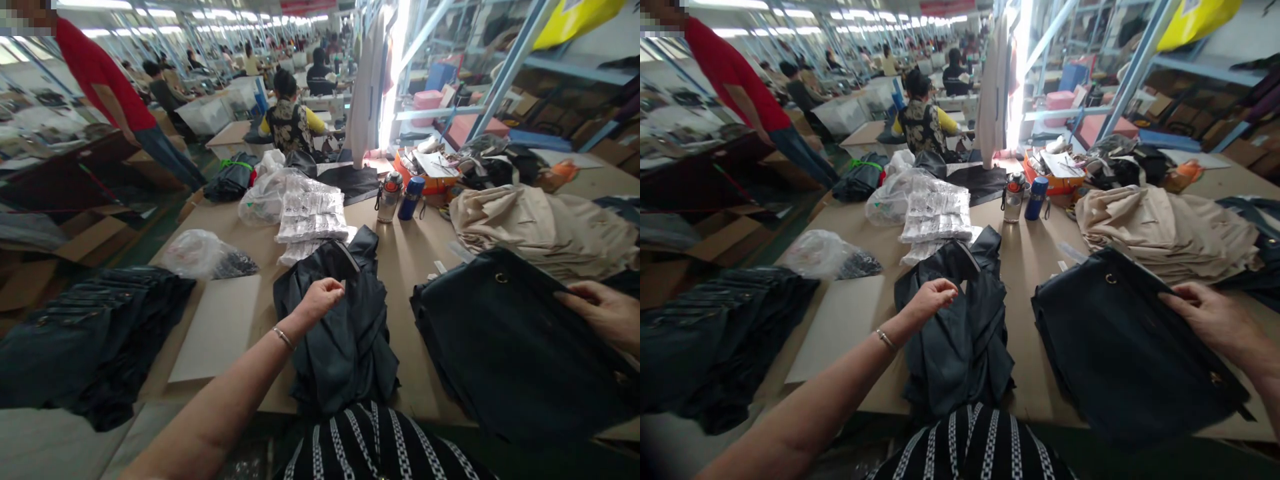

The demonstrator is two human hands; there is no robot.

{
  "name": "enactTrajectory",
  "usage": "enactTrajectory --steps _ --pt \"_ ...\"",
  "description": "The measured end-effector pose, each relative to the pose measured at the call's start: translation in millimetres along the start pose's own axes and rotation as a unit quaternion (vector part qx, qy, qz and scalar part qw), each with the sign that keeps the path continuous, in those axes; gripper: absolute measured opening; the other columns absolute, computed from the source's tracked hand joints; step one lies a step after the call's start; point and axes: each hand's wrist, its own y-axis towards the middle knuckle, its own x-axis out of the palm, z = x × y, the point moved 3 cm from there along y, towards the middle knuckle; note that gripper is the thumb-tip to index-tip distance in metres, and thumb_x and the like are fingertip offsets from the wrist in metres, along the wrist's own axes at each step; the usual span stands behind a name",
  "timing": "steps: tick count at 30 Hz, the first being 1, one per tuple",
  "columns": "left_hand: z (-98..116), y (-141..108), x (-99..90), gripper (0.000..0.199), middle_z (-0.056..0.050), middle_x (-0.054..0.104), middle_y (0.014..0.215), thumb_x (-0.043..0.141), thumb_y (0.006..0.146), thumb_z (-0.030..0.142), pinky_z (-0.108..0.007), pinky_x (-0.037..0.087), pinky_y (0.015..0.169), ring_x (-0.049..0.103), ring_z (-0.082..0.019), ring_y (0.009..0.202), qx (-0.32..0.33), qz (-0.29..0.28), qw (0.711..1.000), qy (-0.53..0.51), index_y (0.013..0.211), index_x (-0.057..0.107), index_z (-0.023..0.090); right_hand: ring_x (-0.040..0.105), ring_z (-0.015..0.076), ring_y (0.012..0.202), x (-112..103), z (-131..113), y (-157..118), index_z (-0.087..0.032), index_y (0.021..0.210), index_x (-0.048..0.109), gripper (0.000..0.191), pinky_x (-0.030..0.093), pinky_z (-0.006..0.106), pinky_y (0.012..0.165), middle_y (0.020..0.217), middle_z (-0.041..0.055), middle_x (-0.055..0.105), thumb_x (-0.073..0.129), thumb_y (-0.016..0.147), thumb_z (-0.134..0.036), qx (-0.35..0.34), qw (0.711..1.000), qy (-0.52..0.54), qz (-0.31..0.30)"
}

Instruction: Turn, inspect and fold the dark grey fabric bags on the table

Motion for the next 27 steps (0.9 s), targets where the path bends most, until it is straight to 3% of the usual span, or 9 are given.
enactTrajectory --steps 2,4,7,10,13,16,21,24,27 --pt "-29.4 -9.9 12.4 0.016 -0.005 0.061 0.075 0.052 0.073 0.026 -0.03 0.046 0.072 0.058 -0.017 0.073 -0.001 -0.006 0.998 0.06 0.077 0.061 0.013 0.057 0.0245 0.061 14.9 12.3 -8.2 -0.029 0.078 0.062 0.041 0.04 0.046 0.059 0.082 0.0152 0.063 0.064 0.052 -0.062 -0.014 0.996 -0.081 0.04" --pt "-50.3 -22.1 26.8 0.022 -0.011 0.062 0.092 0.063 0.067 0.028 -0.04 0.043 0.084 0.056 -0.026 0.091 0.005 0.004 0.991 0.131 0.083 0.064 0.014 0.06 0.0272 0.073 57.5 -9.6 -25.7 -0.028 0.091 0.059 0.045 0.044 0.047 0.068 0.091 0.0144 0.064 0.056 0.062 -0.062 -0.016 0.998 -0.057 -0.011" --pt "-70.4 -37.3 50.4 0.056 -0.016 0.052 0.123 0.072 0.059 0.04 -0.053 0.035 0.091 0.044 -0.038 0.112 0.019 0.019 0.94 0.341 0.109 0.06 0.017 0.062 0.0265 0.088 158.9 -84.9 -68.3 -0.022 0.092 0.061 0.034 0.045 0.044 0.084 0.094 0.0116 0.067 0.049 0.077 -0.05 -0.074 0.979 0.031 -0.187" --pt "-83.0 -42.7 70.6 0.076 -0.019 0.044 0.132 0.069 0.059 0.057 -0.059 0.031 0.091 0.037 -0.043 0.117 0.018 0.038 0.882 0.469 0.12 0.054 0.016 0.063 0.0214 0.091 264.7 -154.3 -117.3 -0.019 0.098 0.064 0.03 0.048 0.034 0.085 0.096 0.007 0.069 0.052 0.078 -0.038 -0.114 0.931 0.094 -0.335" --pt "-90.0 -39.6 79.4 0.064 -0.021 0.045 0.129 0.064 0.068 0.052 -0.058 0.03 0.09 0.037 -0.044 0.116 -0.004 0.068 0.874 0.48 0.117 0.055 0.012 0.057 0.0225 0.109 336.2 -179.8 -144.7 -0.013 0.115 0.059 0.041 0.041 0.035 0.099 0.116 0.0123 0.063 0.055 0.075 -0.021 -0.06 0.927 0.101 -0.356" --pt "-94.7 -34.8 74.8 0.026 -0.017 0.056 0.11 0.05 0.08 0.024 -0.054 0.034 0.087 0.044 -0.037 0.108 -0.012 0.062 0.891 0.45 0.098 0.063 0.011 0.06 0.0202 0.103 365.1 -175.4 -146.6 -0.011 0.123 0.052 0.046 0.045 0.033 0.094 0.114 0.013 0.063 0.051 0.077 -0.017 -0.011 0.933 0.093 -0.349" --pt "-105.0 -43.3 43.0 0.016 -0.013 0.06 0.096 0.047 0.08 0.014 -0.042 0.04 0.084 0.052 -0.027 0.097 -0.002 0.054 0.919 0.392 0.088 0.061 0.012 0.062 0.0113 0.058 374.5 -165.7 -137.5 -0.012 0.128 0.043 0.045 0.047 0.022 0.05 0.095 0.0091 0.067 0.043 0.085 -0.026 0.061 0.917 0.088 -0.385" --pt "-108.4 -56.5 21.9 0.012 -0.008 0.06 0.091 0.047 0.083 0.018 -0.032 0.042 0.084 0.054 -0.019 0.091 0.0 0.067 0.935 0.348 0.083 0.058 0.014 0.055 0.0109 0.051 379.4 -174.3 -140.6 -0.009 0.106 0.056 0.031 0.041 0.021 0.046 0.074 0.0055 0.064 0.048 0.082 -0.028 0.044 0.92 0.071 -0.383" --pt "-106.8 -67.0 4.8 0.014 -0.005 0.06 0.09 0.047 0.085 0.026 -0.027 0.045 0.082 0.056 -0.015 0.086 -0.012 0.103 0.973 0.206 0.086 0.057 0.015 0.052 0.012 0.06 375.8 -192.5 -147.2 -0.013 0.071 0.055 0.011 0.04 0.023 0.057 0.067 0.0037 0.058 0.052 0.078 -0.021 -0.024 0.938 0.058 -0.34"
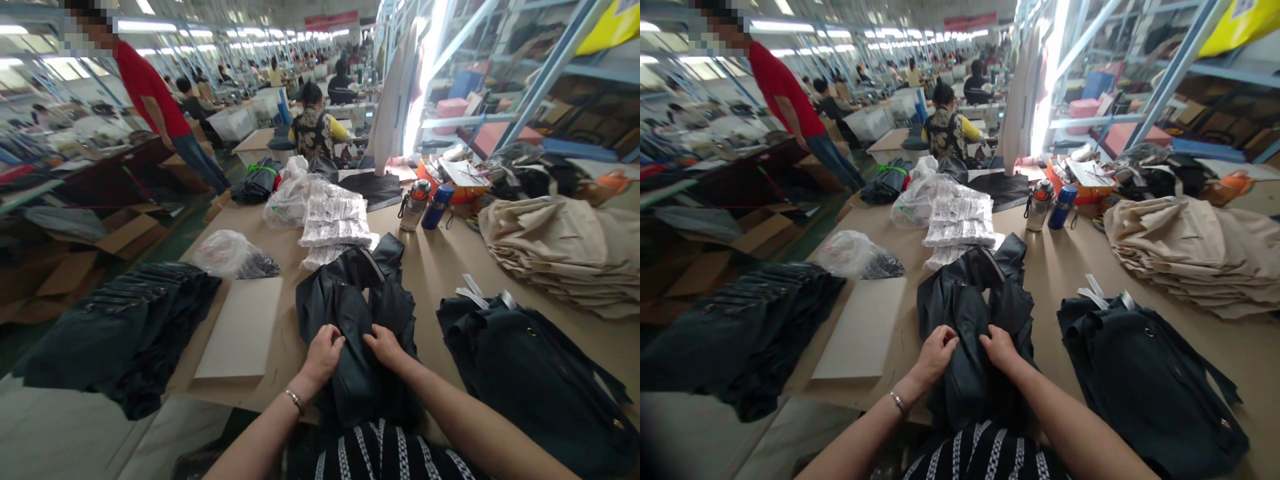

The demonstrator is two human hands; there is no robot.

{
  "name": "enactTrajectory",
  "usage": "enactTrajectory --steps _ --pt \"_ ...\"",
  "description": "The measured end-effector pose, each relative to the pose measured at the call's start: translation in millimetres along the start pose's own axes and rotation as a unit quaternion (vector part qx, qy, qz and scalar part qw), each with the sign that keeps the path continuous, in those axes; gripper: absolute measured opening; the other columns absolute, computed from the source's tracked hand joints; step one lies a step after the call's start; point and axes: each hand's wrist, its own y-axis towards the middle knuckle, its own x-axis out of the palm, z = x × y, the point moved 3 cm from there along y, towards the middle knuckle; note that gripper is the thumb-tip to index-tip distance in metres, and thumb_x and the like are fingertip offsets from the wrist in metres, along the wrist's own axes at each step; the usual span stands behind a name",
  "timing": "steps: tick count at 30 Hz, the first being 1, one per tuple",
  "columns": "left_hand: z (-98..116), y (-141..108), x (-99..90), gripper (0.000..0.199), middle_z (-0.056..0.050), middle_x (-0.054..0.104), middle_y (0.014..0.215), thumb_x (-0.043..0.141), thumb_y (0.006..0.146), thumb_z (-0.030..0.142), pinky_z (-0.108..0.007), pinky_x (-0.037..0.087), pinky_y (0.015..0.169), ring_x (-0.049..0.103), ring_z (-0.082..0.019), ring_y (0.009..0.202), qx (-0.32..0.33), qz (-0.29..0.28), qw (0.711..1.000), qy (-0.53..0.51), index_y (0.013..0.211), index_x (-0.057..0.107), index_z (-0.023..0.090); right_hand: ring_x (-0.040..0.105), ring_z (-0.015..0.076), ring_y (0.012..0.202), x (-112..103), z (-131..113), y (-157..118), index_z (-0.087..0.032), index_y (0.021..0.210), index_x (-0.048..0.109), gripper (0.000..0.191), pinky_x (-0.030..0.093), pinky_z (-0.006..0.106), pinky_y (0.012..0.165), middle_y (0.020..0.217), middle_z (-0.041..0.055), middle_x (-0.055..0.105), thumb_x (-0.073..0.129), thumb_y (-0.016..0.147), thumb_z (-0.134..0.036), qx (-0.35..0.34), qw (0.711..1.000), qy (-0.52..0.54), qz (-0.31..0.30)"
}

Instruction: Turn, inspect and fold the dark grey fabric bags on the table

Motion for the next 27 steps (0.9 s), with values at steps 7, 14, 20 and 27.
enactTrajectory --steps 7,14,20,27 --pt "-11.6 -4.2 -21.3 0.061 -0.015 0.062 0.113 0.062 0.075 0.049 -0.033 0.046 0.09 0.059 -0.024 0.105 -0.109 -0.006 0.919 -0.378 0.121 0.051 0.011 0.054 0.0149 0.078 22.9 -85.8 -33.5 -0.018 0.078 0.056 0.009 0.043 0.027 0.075 0.086 0.0043 0.061 0.05 0.08 -0.025 -0.218 0.975 -0.006 -0.042" --pt "-46.9 -4.8 -29.7 0.022 -0.008 0.071 0.079 0.062 0.074 0.016 -0.032 0.054 0.075 0.067 -0.019 0.075 -0.236 0.018 0.775 -0.585 0.095 0.061 0.011 0.05 0.0209 0.111 32.9 -73.1 -22.2 -0.019 0.111 0.053 0.038 0.038 0.038 0.1 0.114 0.0082 0.056 0.058 0.074 -0.026 -0.186 0.98 0.047 0.057" --pt "-52.2 -7.2 -17.7 0.015 -0.007 0.07 0.074 0.057 0.08 0.019 -0.031 0.054 0.073 0.066 -0.018 0.071 -0.242 -0.026 0.731 -0.638 0.093 0.062 0.011 0.052 0.0247 0.114 24.6 -24.0 -3.6 -0.018 0.13 0.036 0.072 0.041 0.042 0.099 0.13 0.0129 0.048 0.062 0.067 -0.041 0.052 0.974 0.174 0.135" --pt "-49.4 -9.3 -70.4 0.028 -0.008 0.066 0.092 0.054 0.083 0.035 -0.031 0.049 0.081 0.06 -0.019 0.088 -0.137 0.099 0.867 -0.468 0.103 0.056 0.015 0.063 0.0215 0.069 18.6 -49.8 1.6 -0.014 0.083 0.059 0.035 0.053 0.037 0.069 0.071 0.0046 0.066 0.066 0.058 -0.038 0.067 0.934 0.351 0.001"
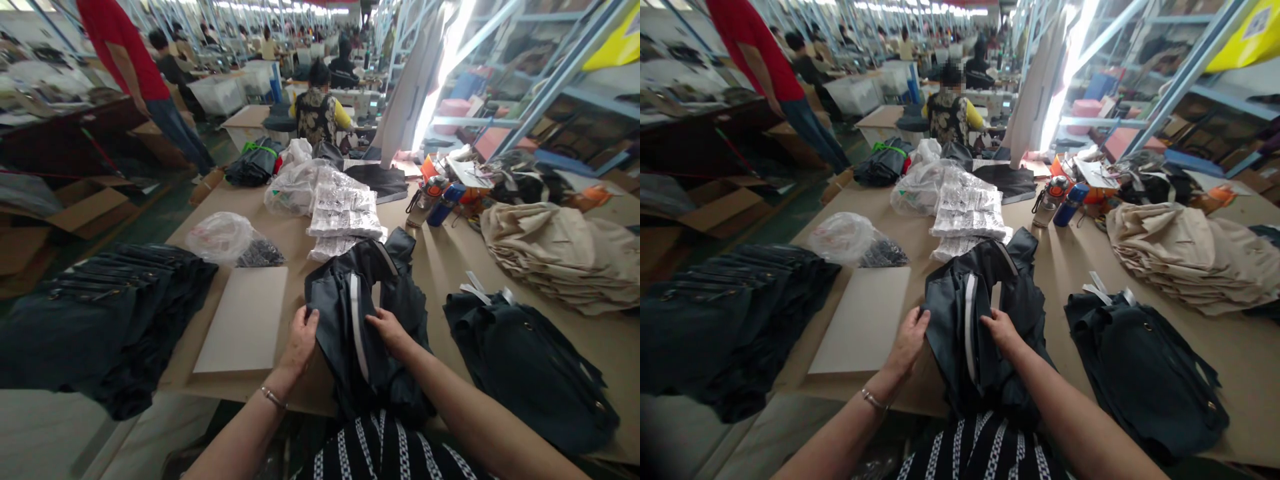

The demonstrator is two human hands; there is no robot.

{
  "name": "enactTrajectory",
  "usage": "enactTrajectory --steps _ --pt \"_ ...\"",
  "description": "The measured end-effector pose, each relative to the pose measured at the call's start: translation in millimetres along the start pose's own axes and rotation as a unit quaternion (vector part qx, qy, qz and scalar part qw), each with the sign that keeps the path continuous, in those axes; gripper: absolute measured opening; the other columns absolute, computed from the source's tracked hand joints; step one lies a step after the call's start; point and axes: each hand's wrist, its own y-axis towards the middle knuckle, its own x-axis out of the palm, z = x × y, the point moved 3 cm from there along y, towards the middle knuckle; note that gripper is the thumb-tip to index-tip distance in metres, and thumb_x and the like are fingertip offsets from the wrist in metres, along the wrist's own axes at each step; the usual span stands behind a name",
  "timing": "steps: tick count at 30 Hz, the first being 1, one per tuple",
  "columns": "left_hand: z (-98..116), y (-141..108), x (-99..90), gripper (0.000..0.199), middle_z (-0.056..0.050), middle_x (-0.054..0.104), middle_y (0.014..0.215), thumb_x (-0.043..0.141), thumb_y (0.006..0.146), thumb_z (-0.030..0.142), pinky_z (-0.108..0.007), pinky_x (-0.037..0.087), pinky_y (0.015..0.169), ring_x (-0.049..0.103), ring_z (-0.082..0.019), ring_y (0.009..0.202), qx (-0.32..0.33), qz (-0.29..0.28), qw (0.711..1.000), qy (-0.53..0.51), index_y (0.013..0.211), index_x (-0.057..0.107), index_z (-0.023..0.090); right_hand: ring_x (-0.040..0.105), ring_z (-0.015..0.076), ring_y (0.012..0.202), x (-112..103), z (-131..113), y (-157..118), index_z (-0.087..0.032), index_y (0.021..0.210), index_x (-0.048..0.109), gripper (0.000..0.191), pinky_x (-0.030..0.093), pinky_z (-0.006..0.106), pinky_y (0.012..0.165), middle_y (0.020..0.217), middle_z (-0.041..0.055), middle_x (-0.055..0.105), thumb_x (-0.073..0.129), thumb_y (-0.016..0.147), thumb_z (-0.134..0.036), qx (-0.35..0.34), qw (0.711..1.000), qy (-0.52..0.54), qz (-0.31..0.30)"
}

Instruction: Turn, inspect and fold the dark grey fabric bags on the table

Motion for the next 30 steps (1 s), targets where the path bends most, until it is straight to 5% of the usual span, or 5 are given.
enactTrajectory --steps 6,13,20,24,30 --pt "98.2 -91.4 19.6 0.022 -0.004 0.059 0.072 0.05 0.085 0.032 -0.027 0.044 0.071 0.056 -0.016 0.072 0.268 -0.087 0.952 0.123 0.068 0.058 0.021 0.063 0.0157 0.082 -4.8 -98.3 -16.6 -0.023 0.094 0.054 0.032 0.052 0.031 0.078 0.086 -0.0017 0.066 0.067 0.067 -0.035 -0.142 0.966 0.207 0.065" --pt "58.1 -77.9 110.9 0.044 -0.009 0.063 0.11 0.064 0.076 0.04 -0.027 0.048 0.077 0.06 -0.02 0.096 -0.02 -0.175 0.976 -0.128 0.113 0.059 0.018 0.063 0.0152 0.073 11.0 -107.3 -62.9 -0.018 0.081 0.058 0.023 0.054 0.034 0.074 0.075 -0.0012 0.066 0.071 0.063 -0.024 -0.08 0.922 0.38 -0.004" --pt "37.5 -47.7 126.3 0.019 -0.005 0.068 0.081 0.068 0.069 0.017 -0.031 0.054 0.064 0.063 -0.016 0.07 -0.174 -0.015 0.945 -0.278 0.086 0.061 0.013 0.055 0.0123 0.054 -23.5 -51.7 -124.9 -0.016 0.069 0.058 0.023 0.044 0.025 0.054 0.061 0.0005 0.06 0.061 0.073 -0.039 0.022 0.953 -0.068 -0.295" --pt "40.3 -54.2 126.5 0.022 -0.006 0.069 0.085 0.07 0.067 0.021 -0.031 0.054 0.061 0.064 -0.019 0.074 -0.152 -0.045 0.963 -0.217 0.087 0.063 0.013 0.055 0.0208 0.095 -65.0 -95.1 -120.5 -0.022 0.098 0.064 0.025 0.044 0.036 0.086 0.1 0.0056 0.063 0.06 0.074 -0.023 -0.308 0.879 -0.343 -0.12" --pt "72.7 -73.1 142.6 0.022 -0.008 0.071 0.089 0.068 0.071 0.026 -0.03 0.051 0.08 0.065 -0.022 0.086 -0.031 -0.124 0.99 -0.057 0.088 0.069 0.013 0.054 0.0217 0.103 -60.7 -84.8 -81.2 -0.019 0.118 0.056 0.039 0.043 0.037 0.093 0.113 0.0076 0.06 0.056 0.08 -0.029 -0.303 0.913 -0.245 -0.119"
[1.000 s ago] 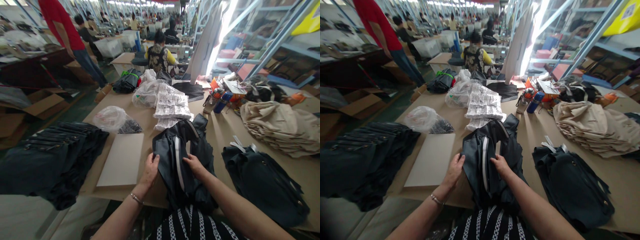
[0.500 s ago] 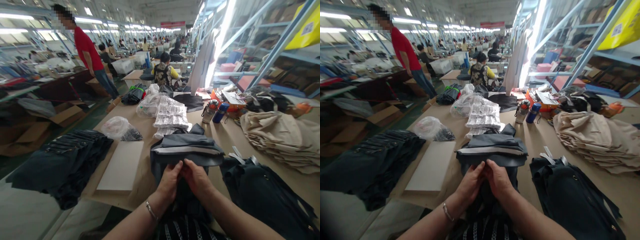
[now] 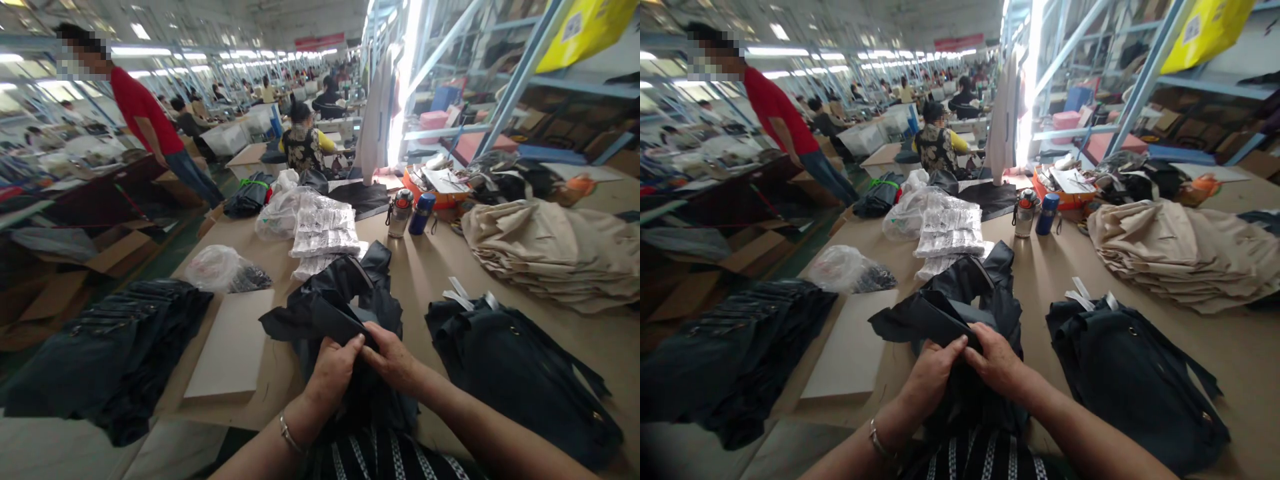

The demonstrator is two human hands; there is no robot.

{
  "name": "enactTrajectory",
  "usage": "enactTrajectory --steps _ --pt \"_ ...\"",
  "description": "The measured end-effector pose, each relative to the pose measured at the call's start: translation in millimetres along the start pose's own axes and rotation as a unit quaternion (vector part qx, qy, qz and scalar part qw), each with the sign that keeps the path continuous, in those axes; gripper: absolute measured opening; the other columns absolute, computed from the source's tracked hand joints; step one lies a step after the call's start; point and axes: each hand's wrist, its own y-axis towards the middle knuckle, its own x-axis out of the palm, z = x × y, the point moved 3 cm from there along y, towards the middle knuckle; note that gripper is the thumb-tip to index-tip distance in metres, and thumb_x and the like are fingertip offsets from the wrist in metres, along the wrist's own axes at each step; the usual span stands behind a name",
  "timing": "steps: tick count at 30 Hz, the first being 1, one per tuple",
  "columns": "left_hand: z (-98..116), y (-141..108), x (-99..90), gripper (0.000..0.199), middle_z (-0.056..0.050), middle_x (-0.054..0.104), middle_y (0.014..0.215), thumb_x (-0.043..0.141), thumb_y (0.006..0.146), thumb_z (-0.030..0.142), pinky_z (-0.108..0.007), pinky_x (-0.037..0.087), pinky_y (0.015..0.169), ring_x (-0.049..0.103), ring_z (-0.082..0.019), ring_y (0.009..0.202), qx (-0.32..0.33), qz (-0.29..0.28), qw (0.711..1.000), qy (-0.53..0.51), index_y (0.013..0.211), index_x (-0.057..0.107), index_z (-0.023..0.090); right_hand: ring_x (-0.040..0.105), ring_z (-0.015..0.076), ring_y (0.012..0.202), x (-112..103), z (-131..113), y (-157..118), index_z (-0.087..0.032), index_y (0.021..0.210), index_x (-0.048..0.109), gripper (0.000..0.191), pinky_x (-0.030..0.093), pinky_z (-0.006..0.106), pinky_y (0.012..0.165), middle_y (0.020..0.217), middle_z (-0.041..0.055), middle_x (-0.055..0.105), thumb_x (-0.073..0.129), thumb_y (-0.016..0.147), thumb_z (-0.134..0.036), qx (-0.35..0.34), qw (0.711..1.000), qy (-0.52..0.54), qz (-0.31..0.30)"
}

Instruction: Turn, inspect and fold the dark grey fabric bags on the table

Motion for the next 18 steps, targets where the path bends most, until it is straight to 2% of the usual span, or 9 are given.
enactTrajectory --steps 2,4,7,8,11,15,16,18 --pt "7.4 -3.1 4.2 0.023 -0.008 0.072 0.089 0.066 0.074 0.027 -0.03 0.05 0.083 0.065 -0.023 0.089 0.02 -0.026 0.999 0.041 0.091 0.07 0.012 0.057 0.0177 0.09 11.1 7.6 -0.9 -0.017 0.109 0.06 0.032 0.047 0.031 0.082 0.099 0.0048 0.064 0.051 0.085 -0.036 0.04 0.99 0.133 -0.019" --pt "8.9 -3.7 3.3 0.028 -0.008 0.071 0.093 0.065 0.076 0.029 -0.031 0.05 0.084 0.065 -0.022 0.089 0.004 -0.052 0.999 0.016 0.098 0.069 0.013 0.059 0.0155 0.082 14.1 11.5 -3.1 -0.017 0.103 0.062 0.032 0.048 0.028 0.076 0.09 0.0028 0.065 0.055 0.083 -0.041 0.099 0.958 0.267 -0.043" --pt "6.2 -2.5 -0.8 0.033 -0.009 0.071 0.095 0.065 0.077 0.03 -0.034 0.052 0.083 0.066 -0.021 0.083 -0.045 -0.105 0.992 -0.063 0.106 0.066 0.014 0.062 0.0136 0.076 2.1 7.8 -3.2 -0.018 0.102 0.062 0.032 0.048 0.028 0.078 0.086 0.0015 0.067 0.062 0.078 -0.038 0.145 0.893 0.415 -0.095" --pt "6.1 -2.0 -1.5 0.033 -0.009 0.071 0.095 0.066 0.077 0.028 -0.034 0.052 0.082 0.066 -0.021 0.081 -0.054 -0.122 0.988 -0.083 0.107 0.066 0.014 0.062 0.0131 0.074 -5.0 5.1 -2.6 -0.017 0.102 0.062 0.031 0.049 0.028 0.078 0.084 0.0014 0.067 0.063 0.077 -0.036 0.153 0.883 0.43 -0.108" --pt "9.9 -1.4 2.2 0.03 -0.009 0.071 0.093 0.067 0.075 0.023 -0.033 0.052 0.08 0.066 -0.02 0.08 -0.07 -0.157 0.976 -0.136 0.103 0.067 0.014 0.061 0.0108 0.066 -27.7 -4.1 -1.8 -0.015 0.094 0.064 0.025 0.048 0.024 0.069 0.075 -0.0005 0.066 0.066 0.071 -0.026 0.185 0.892 0.397 -0.112" --pt "19.1 -9.0 17.6 0.029 -0.008 0.072 0.091 0.067 0.069 0.016 -0.03 0.05 0.079 0.066 -0.021 0.085 -0.081 -0.183 0.965 -0.169 0.098 0.07 0.015 0.061 0.0117 0.067 -45.8 -14.4 -4.3 -0.016 0.098 0.061 0.034 0.048 0.023 0.065 0.076 -0.0021 0.066 0.064 0.063 -0.016 0.192 0.913 0.349 -0.087" --pt "20.8 -14.0 22.3 0.03 -0.008 0.072 0.09 0.067 0.065 0.013 -0.029 0.05 0.077 0.065 -0.021 0.085 -0.089 -0.202 0.96 -0.173 0.095 0.07 0.014 0.061 0.0127 0.069 -49.7 -13.2 -3.9 -0.016 0.099 0.061 0.036 0.049 0.024 0.066 0.077 -0.0018 0.066 0.063 0.063 -0.016 0.186 0.922 0.332 -0.075" --pt "22.4 -28.2 32.5 0.035 -0.008 0.072 0.084 0.067 0.055 0.008 -0.027 0.05 0.073 0.065 -0.02 0.078 -0.13 -0.278 0.937 -0.167 0.09 0.072 0.011 0.061 0.0145 0.071 -61.6 -3.1 -0.1 -0.017 0.099 0.061 0.037 0.049 0.027 0.069 0.08 -0.0012 0.066 0.062 0.062 -0.017 0.168 0.946 0.274 -0.031"
